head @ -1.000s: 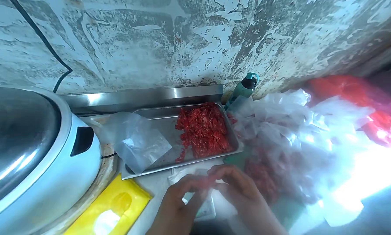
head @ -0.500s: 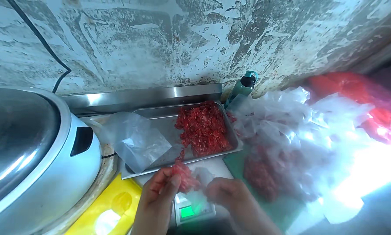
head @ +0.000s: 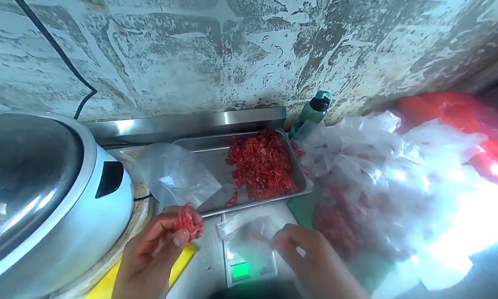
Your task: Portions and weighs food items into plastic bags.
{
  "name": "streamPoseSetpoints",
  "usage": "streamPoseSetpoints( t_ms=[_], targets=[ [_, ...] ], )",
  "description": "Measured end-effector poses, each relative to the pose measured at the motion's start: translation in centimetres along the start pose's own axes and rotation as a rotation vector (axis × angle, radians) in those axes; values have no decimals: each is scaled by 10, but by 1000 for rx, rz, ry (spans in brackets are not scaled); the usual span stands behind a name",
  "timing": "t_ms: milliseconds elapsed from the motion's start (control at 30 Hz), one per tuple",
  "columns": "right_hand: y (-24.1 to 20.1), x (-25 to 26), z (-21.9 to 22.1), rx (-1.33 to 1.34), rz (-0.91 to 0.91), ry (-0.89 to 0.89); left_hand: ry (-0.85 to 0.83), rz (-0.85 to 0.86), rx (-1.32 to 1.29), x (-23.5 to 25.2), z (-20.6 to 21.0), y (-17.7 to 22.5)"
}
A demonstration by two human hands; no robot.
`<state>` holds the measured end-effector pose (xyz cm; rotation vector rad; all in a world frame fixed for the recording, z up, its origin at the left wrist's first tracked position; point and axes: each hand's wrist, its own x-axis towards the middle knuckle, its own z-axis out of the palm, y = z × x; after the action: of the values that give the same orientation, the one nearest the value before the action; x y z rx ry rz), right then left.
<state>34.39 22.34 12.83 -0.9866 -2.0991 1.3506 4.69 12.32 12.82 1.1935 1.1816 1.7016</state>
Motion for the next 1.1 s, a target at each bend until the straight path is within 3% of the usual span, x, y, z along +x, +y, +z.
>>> streamPoseSetpoints(
  t_ms=[233,400,667,833,900,1100],
  targets=[
    [-43,-7,-34,291,-184,-18,-81,-215,69,-23,12,-44],
    [-50,-5,-41,307,-228,-71,-113,-332,152,-37,26,-59],
    [-10,5,7,-356,110,-177,-58,-374,165,-43,26,-68],
    [-4,13,12,-474,-15,88,-43,-390,178,-47,22,-69],
    [0,19,17,-568,-47,114,-47,-406,192,-48,23,-69],
    [3,42,43,-985,50,-345,-65,-421,226,-46,27,-66]
  ],
)
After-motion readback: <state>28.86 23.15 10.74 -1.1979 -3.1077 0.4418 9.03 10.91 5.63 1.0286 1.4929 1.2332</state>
